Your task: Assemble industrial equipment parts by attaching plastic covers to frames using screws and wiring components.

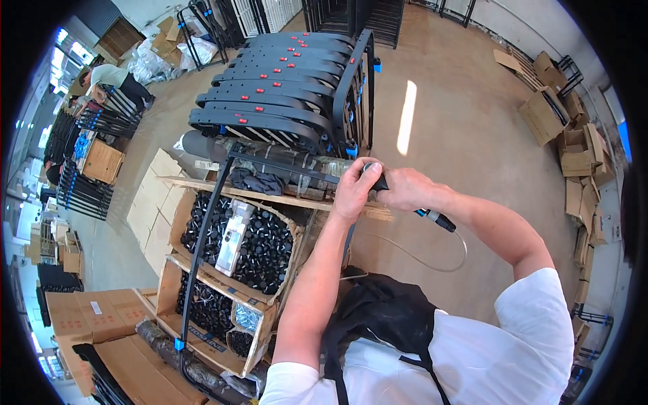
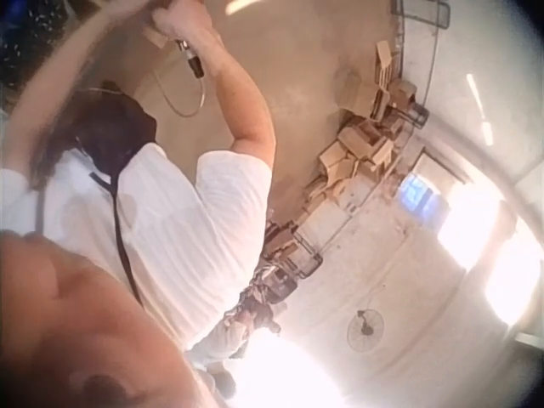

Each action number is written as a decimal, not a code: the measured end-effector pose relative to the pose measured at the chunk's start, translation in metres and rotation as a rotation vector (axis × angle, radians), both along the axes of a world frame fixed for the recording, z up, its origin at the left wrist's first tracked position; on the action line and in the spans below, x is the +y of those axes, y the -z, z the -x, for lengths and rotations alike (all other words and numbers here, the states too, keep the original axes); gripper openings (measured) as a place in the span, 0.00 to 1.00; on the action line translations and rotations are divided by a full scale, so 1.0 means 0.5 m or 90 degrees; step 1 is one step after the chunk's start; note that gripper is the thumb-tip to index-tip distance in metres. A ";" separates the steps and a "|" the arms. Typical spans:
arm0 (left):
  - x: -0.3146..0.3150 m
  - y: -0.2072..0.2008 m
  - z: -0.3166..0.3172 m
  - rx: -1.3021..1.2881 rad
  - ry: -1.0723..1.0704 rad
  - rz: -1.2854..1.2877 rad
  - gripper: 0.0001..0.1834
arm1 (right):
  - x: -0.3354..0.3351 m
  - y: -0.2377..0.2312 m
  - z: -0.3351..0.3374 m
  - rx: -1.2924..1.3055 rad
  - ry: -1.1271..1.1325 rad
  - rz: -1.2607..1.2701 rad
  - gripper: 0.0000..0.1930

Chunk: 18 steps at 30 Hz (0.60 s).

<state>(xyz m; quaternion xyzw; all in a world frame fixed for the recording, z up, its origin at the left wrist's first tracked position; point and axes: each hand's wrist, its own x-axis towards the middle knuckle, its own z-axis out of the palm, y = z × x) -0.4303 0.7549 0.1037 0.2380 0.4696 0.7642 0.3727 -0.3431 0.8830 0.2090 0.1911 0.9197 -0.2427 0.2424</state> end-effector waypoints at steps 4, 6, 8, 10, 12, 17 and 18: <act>-0.006 0.006 0.004 -0.007 0.015 -0.002 0.12 | -0.008 -0.027 0.008 -0.094 0.071 0.103 0.18; 0.000 0.008 0.006 0.003 0.009 0.013 0.13 | -0.001 -0.011 0.015 -0.092 0.068 0.080 0.16; 0.003 -0.001 0.008 -0.002 0.021 0.000 0.14 | -0.001 -0.015 0.022 -0.100 0.081 0.046 0.11; 0.002 -0.009 0.016 -0.019 0.047 -0.009 0.15 | -0.008 -0.028 0.022 -0.075 0.083 0.067 0.10; -0.003 -0.013 0.024 -0.017 0.065 -0.018 0.14 | -0.004 -0.017 0.023 -0.043 0.105 0.097 0.08; -0.006 -0.019 0.036 -0.007 0.062 -0.067 0.14 | -0.015 0.004 0.028 0.013 0.135 0.135 0.08; 0.000 -0.028 0.028 -0.023 0.058 -0.073 0.13 | -0.014 -0.006 0.027 0.002 0.131 0.103 0.08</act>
